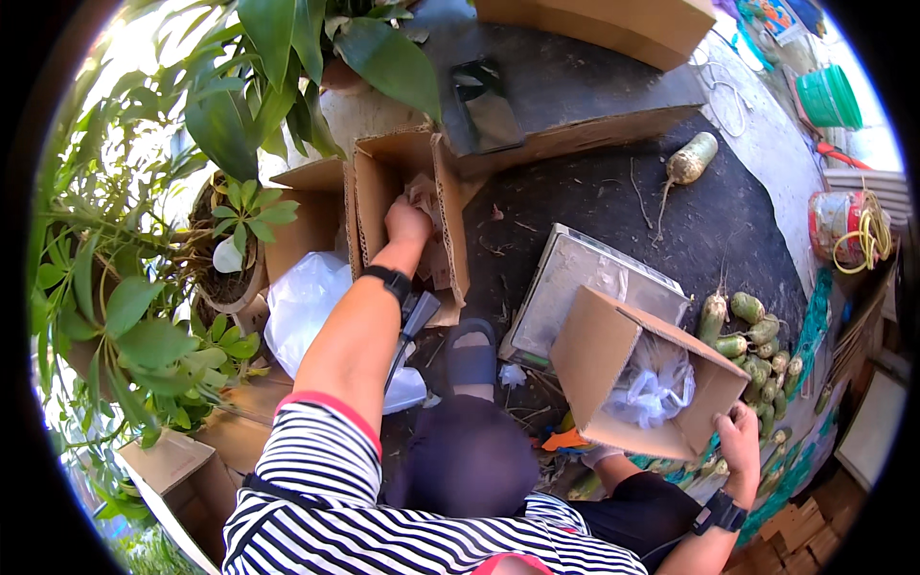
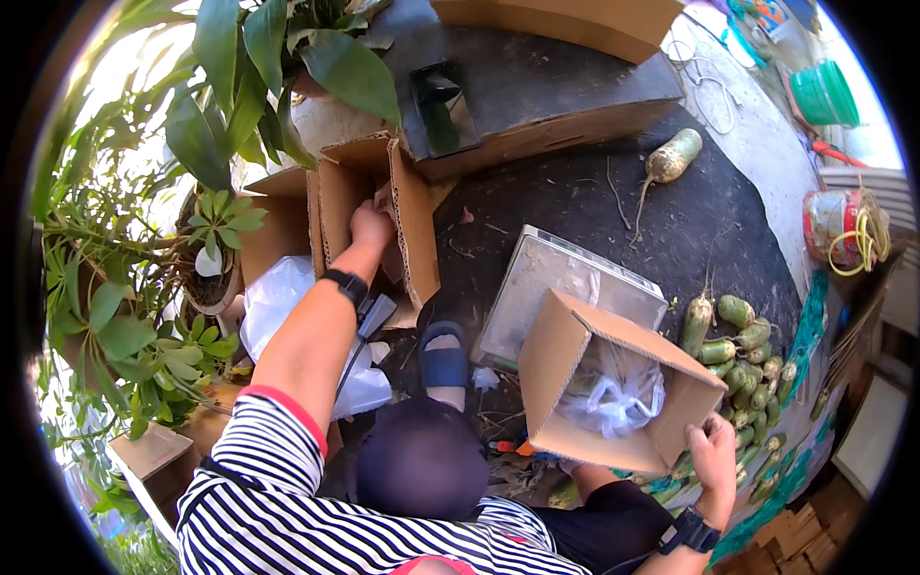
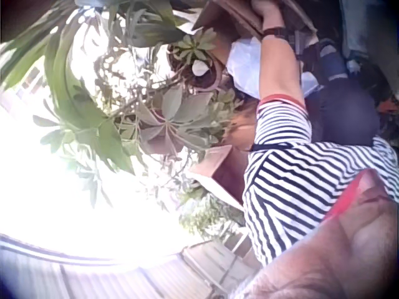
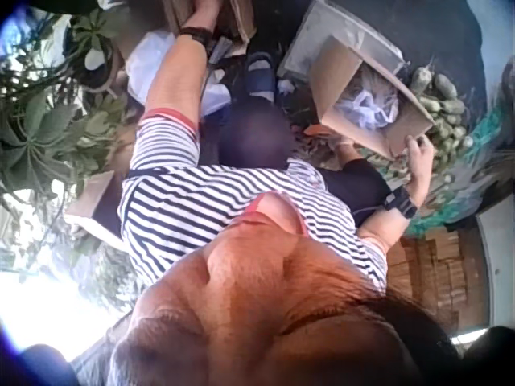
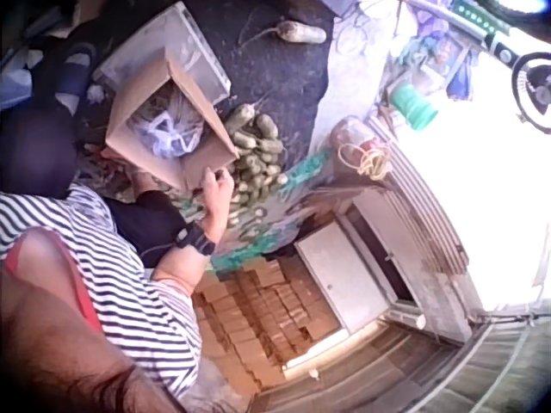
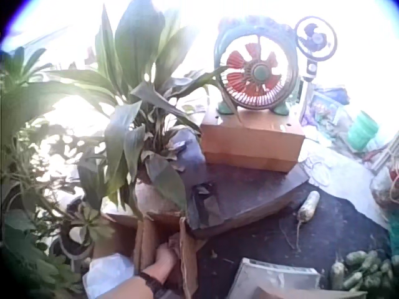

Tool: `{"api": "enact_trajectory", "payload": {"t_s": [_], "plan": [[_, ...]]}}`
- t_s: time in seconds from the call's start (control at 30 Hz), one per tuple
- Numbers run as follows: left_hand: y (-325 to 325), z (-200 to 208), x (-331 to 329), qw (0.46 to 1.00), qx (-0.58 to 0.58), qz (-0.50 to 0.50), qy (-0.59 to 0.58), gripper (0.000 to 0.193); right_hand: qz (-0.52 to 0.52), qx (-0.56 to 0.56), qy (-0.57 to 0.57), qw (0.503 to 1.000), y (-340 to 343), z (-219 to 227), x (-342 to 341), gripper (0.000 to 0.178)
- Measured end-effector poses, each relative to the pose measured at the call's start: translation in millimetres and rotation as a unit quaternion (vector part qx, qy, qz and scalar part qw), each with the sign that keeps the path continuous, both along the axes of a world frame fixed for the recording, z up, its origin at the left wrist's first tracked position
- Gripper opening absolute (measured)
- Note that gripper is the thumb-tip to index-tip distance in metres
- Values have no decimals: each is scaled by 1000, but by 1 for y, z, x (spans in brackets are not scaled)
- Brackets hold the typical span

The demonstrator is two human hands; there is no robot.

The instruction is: The person seals a box with a tape dispenser, lines another box with a plastic bag, and fills it with radishes from a pile on the floor while it sits on a scale, finally taping the box closed.

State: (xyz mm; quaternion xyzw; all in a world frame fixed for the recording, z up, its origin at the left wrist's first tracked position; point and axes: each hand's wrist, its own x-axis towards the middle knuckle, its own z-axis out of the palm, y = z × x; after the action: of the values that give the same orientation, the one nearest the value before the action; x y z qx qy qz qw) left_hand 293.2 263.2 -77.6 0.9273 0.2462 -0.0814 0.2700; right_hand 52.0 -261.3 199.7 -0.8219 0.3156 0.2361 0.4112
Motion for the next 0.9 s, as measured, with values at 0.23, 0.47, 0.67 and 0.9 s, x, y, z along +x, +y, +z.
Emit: {"api": "enact_trajectory", "payload": {"t_s": [0.23,0.47,0.67,0.9], "plan": [[-60,172,-60,947,-219,-122,-203,25,85,-147,-98,981,-13,-13,-27,30],[-176,345,-114,771,-187,-605,-70,28,47,-121,-80,988,-9,4,-28,36],[-283,297,-172,721,178,-655,-142,34,90,-161,-71,980,2,11,-28,42],[-249,283,-186,825,47,-506,-247,25,86,-81,-60,991,-18,2,-41,34]]}}
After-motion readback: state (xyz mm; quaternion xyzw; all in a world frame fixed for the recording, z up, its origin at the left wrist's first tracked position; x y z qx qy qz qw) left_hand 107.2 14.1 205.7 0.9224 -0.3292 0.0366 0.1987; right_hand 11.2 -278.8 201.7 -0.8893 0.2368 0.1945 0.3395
